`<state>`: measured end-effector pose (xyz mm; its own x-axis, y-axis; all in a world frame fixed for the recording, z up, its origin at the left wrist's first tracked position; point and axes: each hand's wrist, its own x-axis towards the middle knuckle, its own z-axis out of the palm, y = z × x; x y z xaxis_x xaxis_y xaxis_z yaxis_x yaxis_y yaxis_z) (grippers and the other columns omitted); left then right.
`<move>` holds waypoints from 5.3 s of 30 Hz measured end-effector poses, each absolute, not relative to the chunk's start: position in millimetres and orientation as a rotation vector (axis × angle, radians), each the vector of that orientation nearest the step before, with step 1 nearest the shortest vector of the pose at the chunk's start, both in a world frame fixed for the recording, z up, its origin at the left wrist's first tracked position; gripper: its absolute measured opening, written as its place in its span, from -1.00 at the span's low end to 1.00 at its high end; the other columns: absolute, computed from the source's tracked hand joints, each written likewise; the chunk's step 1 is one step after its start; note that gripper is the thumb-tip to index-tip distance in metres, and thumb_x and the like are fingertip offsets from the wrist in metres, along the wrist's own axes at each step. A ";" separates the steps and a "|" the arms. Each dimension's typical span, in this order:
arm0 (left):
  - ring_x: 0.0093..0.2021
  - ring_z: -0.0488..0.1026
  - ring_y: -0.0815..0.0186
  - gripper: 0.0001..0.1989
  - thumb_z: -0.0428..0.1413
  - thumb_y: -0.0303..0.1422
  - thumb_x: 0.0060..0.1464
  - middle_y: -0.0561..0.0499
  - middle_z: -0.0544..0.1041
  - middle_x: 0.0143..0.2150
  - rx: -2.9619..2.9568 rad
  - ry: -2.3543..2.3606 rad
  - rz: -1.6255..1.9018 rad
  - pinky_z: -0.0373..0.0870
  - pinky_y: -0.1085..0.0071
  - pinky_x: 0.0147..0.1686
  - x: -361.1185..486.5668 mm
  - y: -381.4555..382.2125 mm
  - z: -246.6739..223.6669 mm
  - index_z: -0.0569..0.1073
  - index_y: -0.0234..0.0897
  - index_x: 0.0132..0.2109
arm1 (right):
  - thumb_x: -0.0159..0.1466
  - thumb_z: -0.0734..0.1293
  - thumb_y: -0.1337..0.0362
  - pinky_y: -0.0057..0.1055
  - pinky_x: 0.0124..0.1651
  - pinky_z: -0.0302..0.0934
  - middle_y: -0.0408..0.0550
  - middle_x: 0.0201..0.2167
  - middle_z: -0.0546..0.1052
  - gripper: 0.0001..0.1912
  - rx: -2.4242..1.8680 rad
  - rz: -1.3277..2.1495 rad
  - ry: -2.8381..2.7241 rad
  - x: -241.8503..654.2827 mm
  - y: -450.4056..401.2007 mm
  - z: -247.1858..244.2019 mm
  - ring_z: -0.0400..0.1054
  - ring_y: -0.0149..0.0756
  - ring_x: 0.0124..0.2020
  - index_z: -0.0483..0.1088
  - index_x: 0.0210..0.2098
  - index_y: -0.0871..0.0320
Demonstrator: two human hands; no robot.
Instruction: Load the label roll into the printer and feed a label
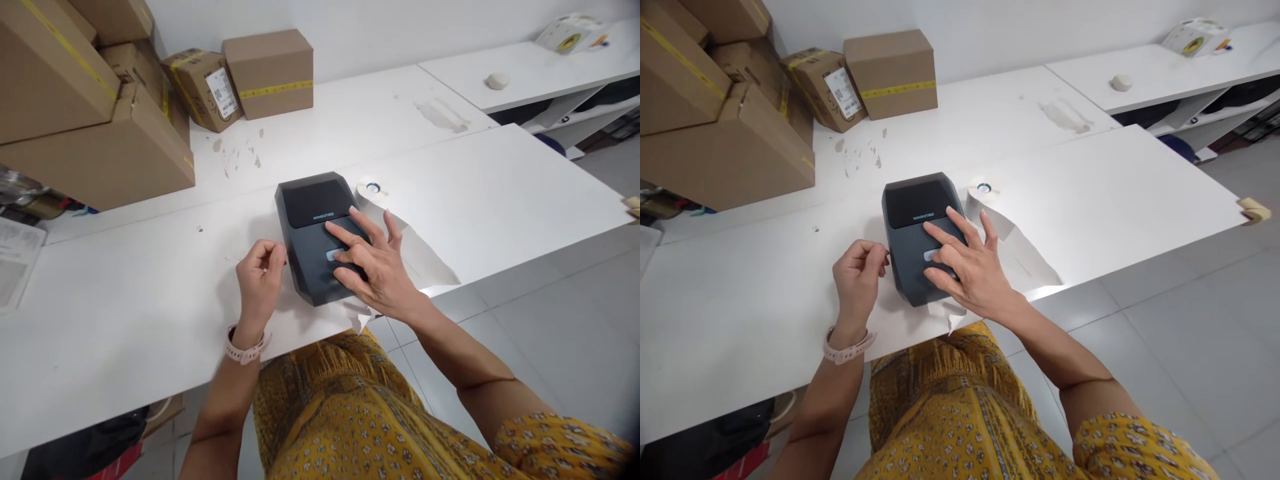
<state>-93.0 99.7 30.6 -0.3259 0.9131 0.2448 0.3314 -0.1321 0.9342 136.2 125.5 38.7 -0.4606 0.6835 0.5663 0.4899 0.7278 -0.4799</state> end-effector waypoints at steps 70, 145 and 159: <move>0.15 0.62 0.04 -0.14 0.10 -0.19 0.26 -0.20 0.53 0.34 1.407 1.729 1.007 0.50 0.04 0.15 -101.2 128.7 14.2 -0.06 -0.12 0.59 | 0.06 0.59 -0.17 -0.23 -0.28 0.43 -0.06 -0.07 0.60 -0.43 -0.931 1.177 -1.595 334.8 219.8 50.1 0.54 -0.12 -0.18 0.45 -0.04 -0.15; -0.04 0.65 0.06 -0.25 0.00 -0.29 0.32 -0.13 0.69 0.01 1.593 1.732 0.979 0.50 0.19 0.03 -90.7 120.4 24.5 0.00 -0.21 0.57 | 0.54 0.14 -0.04 0.19 0.51 0.09 0.09 0.54 0.17 -0.30 -0.823 0.210 -2.778 143.0 120.7 33.4 0.06 0.01 0.55 -0.11 0.57 -0.06; 0.64 -0.17 0.02 -0.33 -0.01 -0.16 0.40 -0.11 -0.06 0.64 1.831 1.650 1.238 -0.07 -0.12 0.54 -47.7 85.4 21.0 0.03 -0.10 0.55 | 0.52 0.21 0.01 0.02 0.36 0.28 0.27 0.38 0.41 -0.29 -0.956 -0.206 -2.492 121.0 61.9 10.9 0.28 0.08 0.43 0.06 0.49 0.31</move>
<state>-47.7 85.4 21.0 -0.0779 0.9334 0.3503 0.5975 -0.2376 0.7658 121.0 61.9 10.9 -0.6523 0.5950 0.4695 0.6639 0.7474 -0.0247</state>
